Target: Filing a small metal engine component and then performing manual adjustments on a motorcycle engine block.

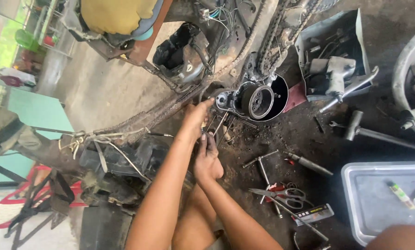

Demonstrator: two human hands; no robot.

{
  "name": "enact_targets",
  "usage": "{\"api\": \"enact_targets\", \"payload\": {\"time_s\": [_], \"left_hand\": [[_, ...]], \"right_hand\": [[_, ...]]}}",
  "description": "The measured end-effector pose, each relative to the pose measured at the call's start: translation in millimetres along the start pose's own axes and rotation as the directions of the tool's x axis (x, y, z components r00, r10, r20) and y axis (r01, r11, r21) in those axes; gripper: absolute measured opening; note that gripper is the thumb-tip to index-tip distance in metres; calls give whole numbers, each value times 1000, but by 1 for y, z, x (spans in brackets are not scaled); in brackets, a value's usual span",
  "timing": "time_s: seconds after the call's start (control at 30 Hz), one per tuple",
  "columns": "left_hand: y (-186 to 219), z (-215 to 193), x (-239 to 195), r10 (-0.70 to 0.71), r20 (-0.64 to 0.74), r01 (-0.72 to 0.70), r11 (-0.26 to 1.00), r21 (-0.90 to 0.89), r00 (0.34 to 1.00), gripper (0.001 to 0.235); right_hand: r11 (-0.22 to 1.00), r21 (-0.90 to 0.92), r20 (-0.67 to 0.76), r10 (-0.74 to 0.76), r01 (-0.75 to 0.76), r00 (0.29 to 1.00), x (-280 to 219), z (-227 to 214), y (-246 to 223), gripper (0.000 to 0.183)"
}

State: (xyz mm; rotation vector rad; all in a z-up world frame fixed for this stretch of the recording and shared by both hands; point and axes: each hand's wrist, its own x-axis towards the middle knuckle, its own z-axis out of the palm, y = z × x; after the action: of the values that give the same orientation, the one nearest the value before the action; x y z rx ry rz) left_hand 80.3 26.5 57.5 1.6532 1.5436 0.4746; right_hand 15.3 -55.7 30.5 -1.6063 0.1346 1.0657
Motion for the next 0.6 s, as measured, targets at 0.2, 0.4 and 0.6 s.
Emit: {"api": "enact_targets", "payload": {"time_s": [0.2,0.4,0.6], "left_hand": [[-1,2,2,-21,-74,41,961,274,997,66],[-5,4,-4,-5,123,21,992,-124,992,29],[-27,-1,21,74,263,28,931,-365,962,37]], "right_hand": [[971,187,6,-153,149,988,79,64,57,29],[489,868,146,-91,-84,985,63,53,38,17],[345,872,425,-179,-348,887,48,18,10,26]]}}
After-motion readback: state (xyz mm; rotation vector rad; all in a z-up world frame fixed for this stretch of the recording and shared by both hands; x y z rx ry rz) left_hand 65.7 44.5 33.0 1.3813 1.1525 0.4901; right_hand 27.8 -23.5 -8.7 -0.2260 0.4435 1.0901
